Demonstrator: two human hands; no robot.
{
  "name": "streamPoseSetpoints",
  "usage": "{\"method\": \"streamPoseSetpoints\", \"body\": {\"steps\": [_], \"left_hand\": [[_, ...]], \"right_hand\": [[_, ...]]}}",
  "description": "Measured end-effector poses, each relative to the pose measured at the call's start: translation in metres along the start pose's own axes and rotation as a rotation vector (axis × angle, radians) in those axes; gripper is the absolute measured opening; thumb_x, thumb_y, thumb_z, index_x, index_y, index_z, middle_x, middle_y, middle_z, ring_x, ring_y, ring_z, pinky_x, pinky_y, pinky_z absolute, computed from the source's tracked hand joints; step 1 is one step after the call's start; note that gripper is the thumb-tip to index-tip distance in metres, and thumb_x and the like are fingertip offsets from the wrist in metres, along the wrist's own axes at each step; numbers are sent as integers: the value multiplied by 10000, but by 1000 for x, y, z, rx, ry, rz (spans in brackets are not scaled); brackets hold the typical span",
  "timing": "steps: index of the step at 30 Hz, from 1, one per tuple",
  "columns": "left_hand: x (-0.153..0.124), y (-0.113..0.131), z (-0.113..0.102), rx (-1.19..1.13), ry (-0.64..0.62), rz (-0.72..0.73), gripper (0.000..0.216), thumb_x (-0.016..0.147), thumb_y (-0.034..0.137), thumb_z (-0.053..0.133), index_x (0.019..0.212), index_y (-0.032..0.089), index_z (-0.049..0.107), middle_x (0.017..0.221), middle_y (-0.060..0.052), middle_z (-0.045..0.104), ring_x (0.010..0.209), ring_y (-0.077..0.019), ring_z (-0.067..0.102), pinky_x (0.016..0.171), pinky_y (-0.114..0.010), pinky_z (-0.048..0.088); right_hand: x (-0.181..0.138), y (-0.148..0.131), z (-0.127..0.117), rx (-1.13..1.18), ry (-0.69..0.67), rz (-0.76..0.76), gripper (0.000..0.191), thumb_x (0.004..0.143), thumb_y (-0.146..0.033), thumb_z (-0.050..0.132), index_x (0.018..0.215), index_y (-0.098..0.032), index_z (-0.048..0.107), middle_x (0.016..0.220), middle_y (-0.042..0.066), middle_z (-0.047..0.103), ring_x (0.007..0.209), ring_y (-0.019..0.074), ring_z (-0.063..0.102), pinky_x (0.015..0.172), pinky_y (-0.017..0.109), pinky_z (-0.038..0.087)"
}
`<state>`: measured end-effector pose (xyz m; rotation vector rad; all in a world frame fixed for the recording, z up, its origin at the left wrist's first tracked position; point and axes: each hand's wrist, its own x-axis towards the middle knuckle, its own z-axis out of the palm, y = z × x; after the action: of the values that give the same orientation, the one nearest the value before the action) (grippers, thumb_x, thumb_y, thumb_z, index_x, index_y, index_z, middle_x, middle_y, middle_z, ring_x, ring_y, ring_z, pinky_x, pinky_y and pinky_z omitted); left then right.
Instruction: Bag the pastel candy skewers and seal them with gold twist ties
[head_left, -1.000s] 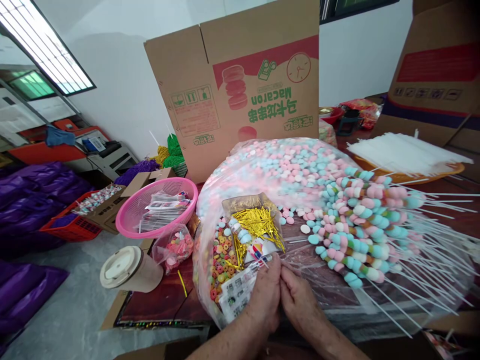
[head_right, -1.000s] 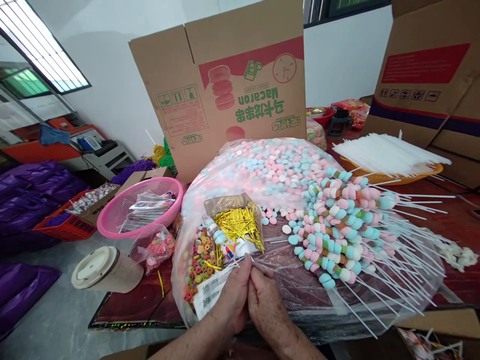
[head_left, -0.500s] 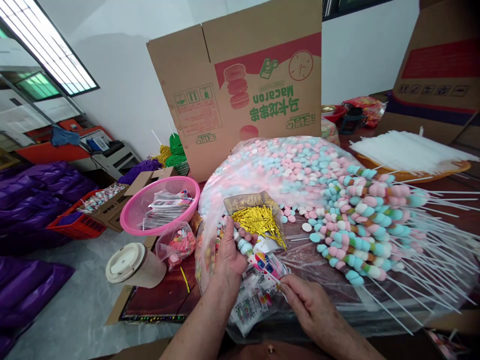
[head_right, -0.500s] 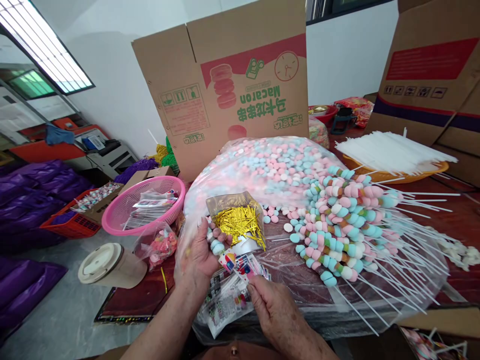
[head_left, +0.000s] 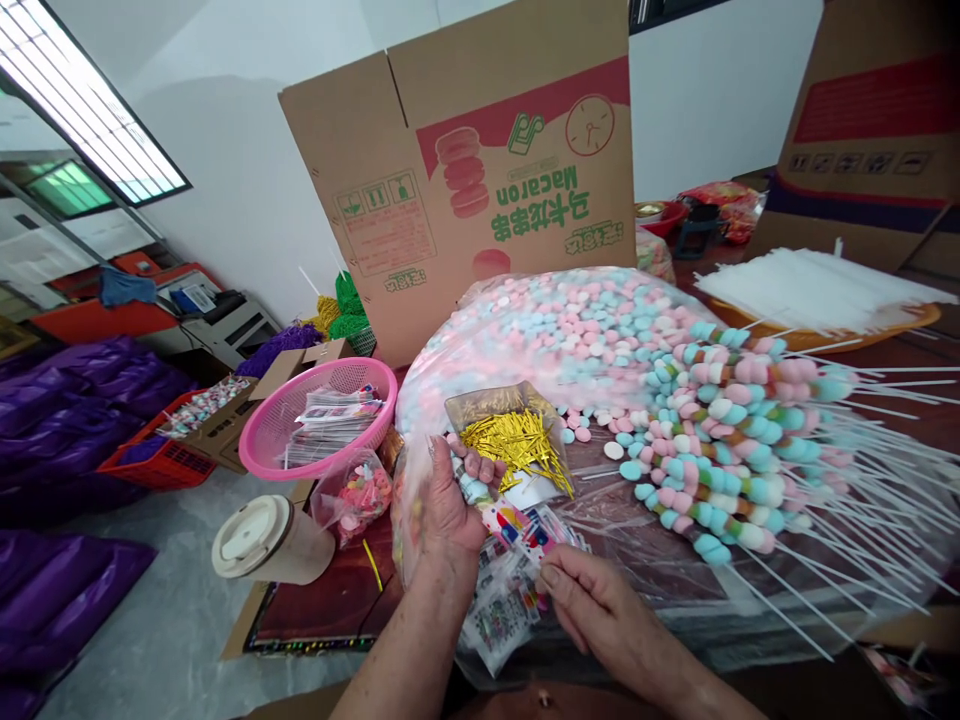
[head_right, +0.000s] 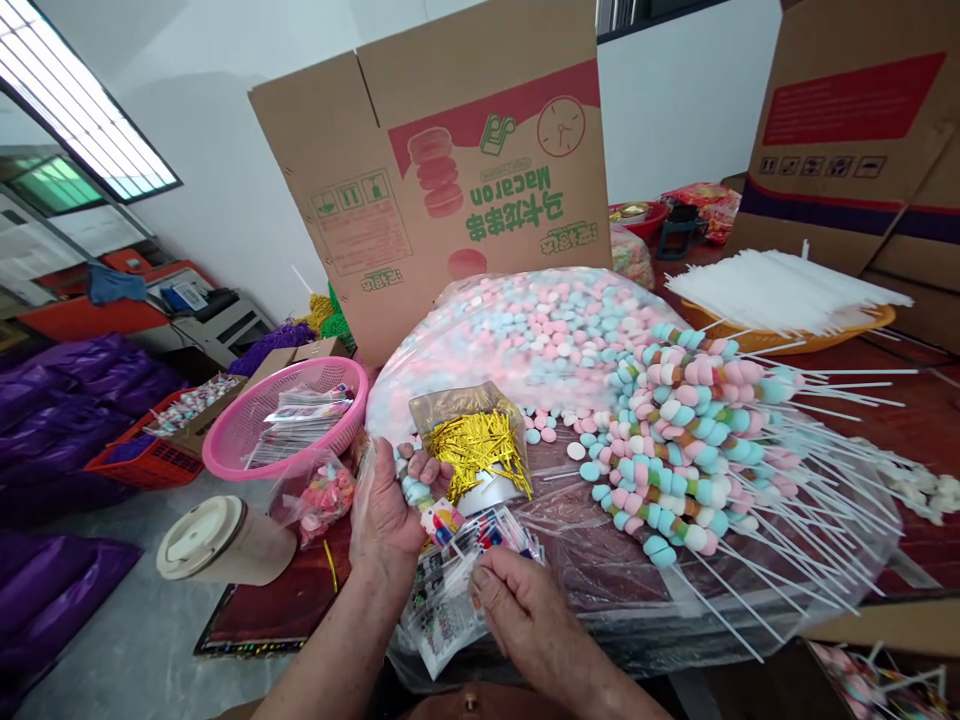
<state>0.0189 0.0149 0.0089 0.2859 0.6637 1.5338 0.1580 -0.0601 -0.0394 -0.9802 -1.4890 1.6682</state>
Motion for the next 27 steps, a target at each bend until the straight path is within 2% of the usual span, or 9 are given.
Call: {"method": "streamPoseSetpoints", "body": {"steps": [4, 9, 12, 16, 18, 20, 21, 24, 27], "left_hand": [[-3, -15, -2, 22, -39, -49, 350, 713, 511, 625, 638, 194, 497, 434, 78, 418, 403, -73, 415, 611, -259, 467], [-14, -54, -12, 107, 1, -89, 349, 699, 472, 656, 578, 182, 502, 427, 70, 434, 415, -79, 432, 662, -268, 468], [-31, -69, -22, 373, 50, -125, 323, 758, 483, 580, 653, 177, 587, 552, 13, 565, 568, -116, 546, 720, -255, 456], [-49, -28, -29, 1086, -280, -185, 346, 811, 469, 502, 974, 193, 630, 701, -39, 661, 640, -176, 600, 667, -309, 467], [-45, 11, -28, 1569, -378, 222, 329, 807, 462, 509, 918, 192, 661, 786, -75, 684, 735, -216, 612, 733, -361, 455], [-33, 43, -26, 2011, -318, 680, 392, 768, 457, 571, 1066, 206, 622, 1126, -136, 615, 1060, -317, 518, 933, -493, 324], [-25, 53, -27, 2189, -382, 782, 512, 728, 491, 604, 1151, 204, 572, 1234, -161, 544, 1150, -356, 445, 978, -547, 241], [-11, 53, -34, 2484, -736, 638, 542, 770, 516, 538, 1209, 200, 500, 1092, -140, 623, 1030, -292, 544, 955, -503, 301], [-12, 28, -42, 2524, -736, 424, 439, 829, 521, 433, 1152, 234, 512, 910, -76, 672, 867, -240, 605, 821, -398, 414]], "right_hand": [[10, 0, 10, 404, -45, 157, 391, 807, -586, 408, 694, -212, 425, 348, -127, 232, 301, 65, 170, 336, 192, 218], [27, 3, 3, -130, 308, -142, 327, 840, -460, 424, 665, -194, 498, 579, -4, 538, 558, 138, 504, 559, 242, 430], [31, 10, -5, -326, 362, -199, 312, 870, -385, 363, 704, -187, 537, 663, 29, 590, 640, 165, 548, 607, 261, 443], [26, 13, -28, -414, 286, -167, 321, 888, -382, 329, 699, -191, 504, 609, -5, 533, 586, 137, 487, 539, 232, 388], [21, 8, -43, -475, 186, -148, 337, 892, -392, 323, 673, -190, 481, 598, -16, 495, 580, 129, 451, 535, 229, 359], [17, -1, -55, -536, 62, -140, 348, 892, -392, 323, 644, -189, 460, 584, -25, 457, 567, 121, 416, 521, 225, 326], [16, -6, -60, -560, 8, -137, 352, 893, -389, 322, 634, -189, 450, 580, -27, 446, 560, 117, 403, 512, 222, 311], [16, -19, -64, -658, -70, -133, 345, 901, -372, 320, 637, -187, 441, 597, -25, 461, 563, 111, 399, 514, 219, 286], [20, -24, -61, -807, -92, -133, 338, 909, -362, 322, 650, -187, 452, 600, -25, 476, 558, 108, 403, 523, 221, 273]]}}
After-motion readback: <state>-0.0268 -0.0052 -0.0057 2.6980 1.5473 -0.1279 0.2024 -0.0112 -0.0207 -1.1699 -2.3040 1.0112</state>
